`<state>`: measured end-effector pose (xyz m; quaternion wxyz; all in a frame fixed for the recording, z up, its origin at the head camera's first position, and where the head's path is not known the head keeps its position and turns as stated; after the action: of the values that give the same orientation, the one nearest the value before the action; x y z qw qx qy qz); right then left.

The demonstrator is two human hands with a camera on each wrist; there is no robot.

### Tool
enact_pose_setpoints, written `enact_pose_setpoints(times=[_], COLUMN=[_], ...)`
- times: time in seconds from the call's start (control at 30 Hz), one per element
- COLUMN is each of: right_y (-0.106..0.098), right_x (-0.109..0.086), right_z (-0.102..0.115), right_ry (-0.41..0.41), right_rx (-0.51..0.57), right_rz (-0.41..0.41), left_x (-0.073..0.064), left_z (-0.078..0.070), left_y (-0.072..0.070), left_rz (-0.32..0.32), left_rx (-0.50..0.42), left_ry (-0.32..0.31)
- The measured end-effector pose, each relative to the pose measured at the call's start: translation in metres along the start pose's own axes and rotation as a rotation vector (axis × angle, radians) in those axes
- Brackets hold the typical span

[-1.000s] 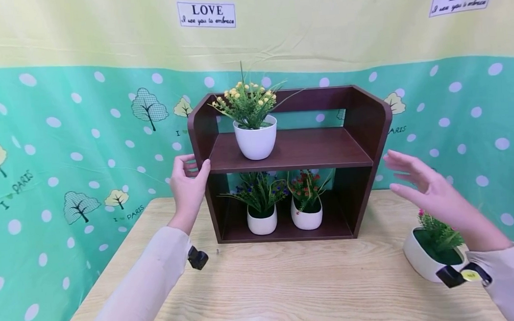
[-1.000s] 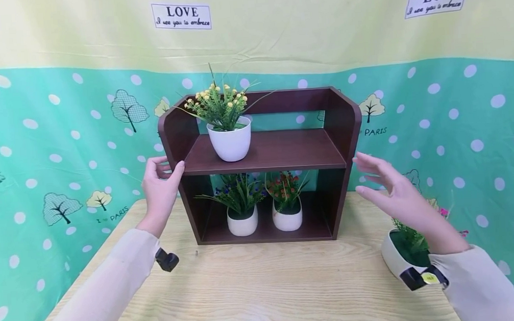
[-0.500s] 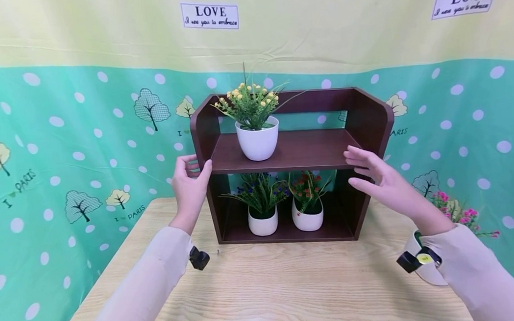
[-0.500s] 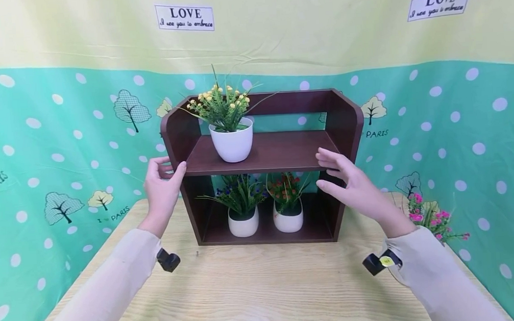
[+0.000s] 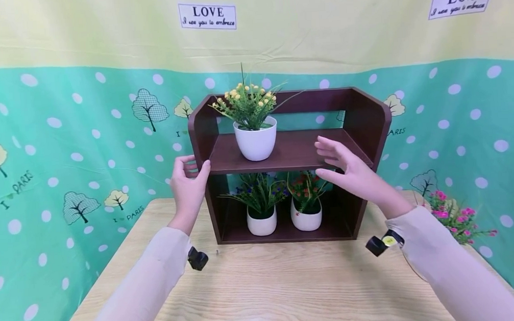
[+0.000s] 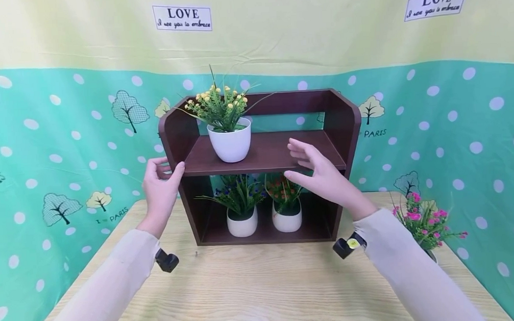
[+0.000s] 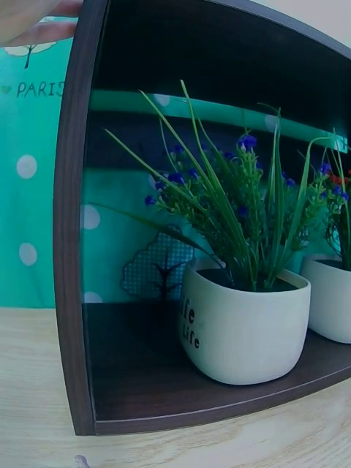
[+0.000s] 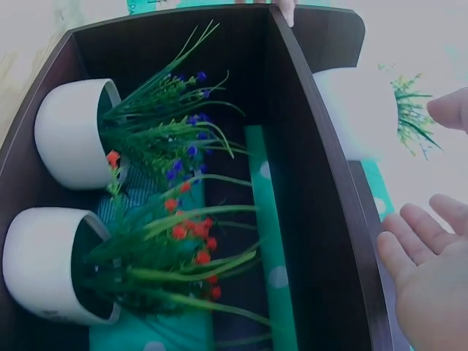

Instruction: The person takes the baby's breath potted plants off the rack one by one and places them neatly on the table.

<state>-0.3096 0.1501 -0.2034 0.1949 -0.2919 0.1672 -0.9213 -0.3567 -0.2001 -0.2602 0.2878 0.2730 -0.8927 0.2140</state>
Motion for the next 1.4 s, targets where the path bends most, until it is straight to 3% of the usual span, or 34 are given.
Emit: enact_pose_setpoints(times=[0.57,0.83,1.03,1.4], right_y=[0.031,0.038,0.040,0.048], right_x=[0.055,0.085,0.097,0.113], right_z=[-0.004,-0.038,-0.043,-0.045], right_ry=[0.111,0.192,0.188,0.188], right_rx=[0.064,0.118,0.128,0.195], right_rz=[0.004,-0.047,-0.116,-0.143], left_x=[-0.001,0.000,0.000,0.001], left_z=[0.005,0.003,0.001,0.004], left_y=[0.001,0.001,0.001,0.001], left_rz=[0.001,0.002,0.002,-0.004], left_rx=[0.018,0.017,0.012,0.019], left_ry=[-0.004,-0.004,0.004,0.000])
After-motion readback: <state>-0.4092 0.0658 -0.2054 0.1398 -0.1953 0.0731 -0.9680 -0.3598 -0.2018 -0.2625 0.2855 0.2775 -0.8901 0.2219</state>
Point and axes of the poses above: each hand's wrist, its own x-axis towards the middle knuckle, its own y-axis out of the palm, z = x × y, the point moved 7 cm from there along x, towards the middle knuckle, and after that the axes turned 13 degrees about x, right-handed, at the moved point
